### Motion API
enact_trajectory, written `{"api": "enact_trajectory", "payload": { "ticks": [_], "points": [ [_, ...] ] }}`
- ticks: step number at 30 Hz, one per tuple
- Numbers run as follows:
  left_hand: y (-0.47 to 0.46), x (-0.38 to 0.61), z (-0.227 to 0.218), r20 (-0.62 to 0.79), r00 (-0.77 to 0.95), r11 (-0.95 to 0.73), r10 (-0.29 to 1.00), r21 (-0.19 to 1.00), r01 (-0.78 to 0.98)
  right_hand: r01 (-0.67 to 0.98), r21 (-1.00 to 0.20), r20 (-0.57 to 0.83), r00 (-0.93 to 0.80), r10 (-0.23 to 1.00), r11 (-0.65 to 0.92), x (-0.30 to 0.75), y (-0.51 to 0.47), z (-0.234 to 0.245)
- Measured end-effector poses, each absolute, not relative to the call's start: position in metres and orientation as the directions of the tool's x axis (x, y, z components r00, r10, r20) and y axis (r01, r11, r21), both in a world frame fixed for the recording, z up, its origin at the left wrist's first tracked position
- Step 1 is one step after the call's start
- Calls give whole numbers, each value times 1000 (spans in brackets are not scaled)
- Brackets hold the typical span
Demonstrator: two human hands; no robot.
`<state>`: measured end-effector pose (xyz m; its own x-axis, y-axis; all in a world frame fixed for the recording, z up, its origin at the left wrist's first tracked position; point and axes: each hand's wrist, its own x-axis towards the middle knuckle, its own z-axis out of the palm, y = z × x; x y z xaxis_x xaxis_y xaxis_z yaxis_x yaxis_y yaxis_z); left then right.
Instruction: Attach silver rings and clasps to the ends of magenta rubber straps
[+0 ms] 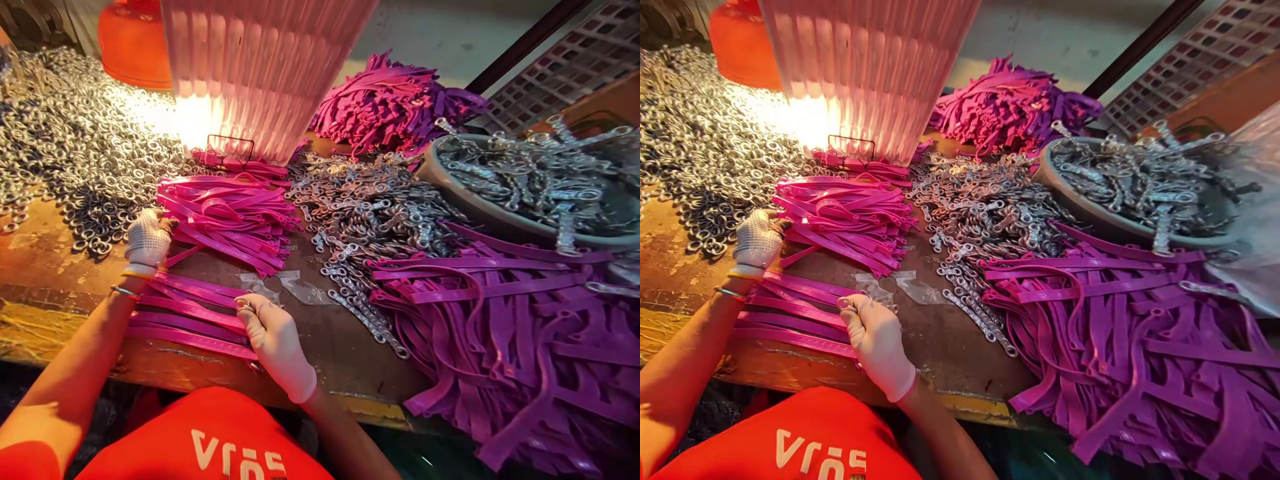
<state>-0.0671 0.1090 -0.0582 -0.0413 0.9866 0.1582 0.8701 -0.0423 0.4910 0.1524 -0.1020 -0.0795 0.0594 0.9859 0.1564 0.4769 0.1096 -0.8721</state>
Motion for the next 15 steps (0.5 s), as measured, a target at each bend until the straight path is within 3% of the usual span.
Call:
{"api": "enact_trajectory", "payload": {
  "ticks": [8, 15],
  "points": [
    [104, -60, -84, 208, -41, -71, 977, 505, 860, 558, -801, 259, -2, 966, 216, 140, -114, -87],
    [124, -55, -85, 75, -168, 96, 983, 574, 813, 603, -750, 314, -37, 949, 272, 127, -123, -86]
  ]
}}
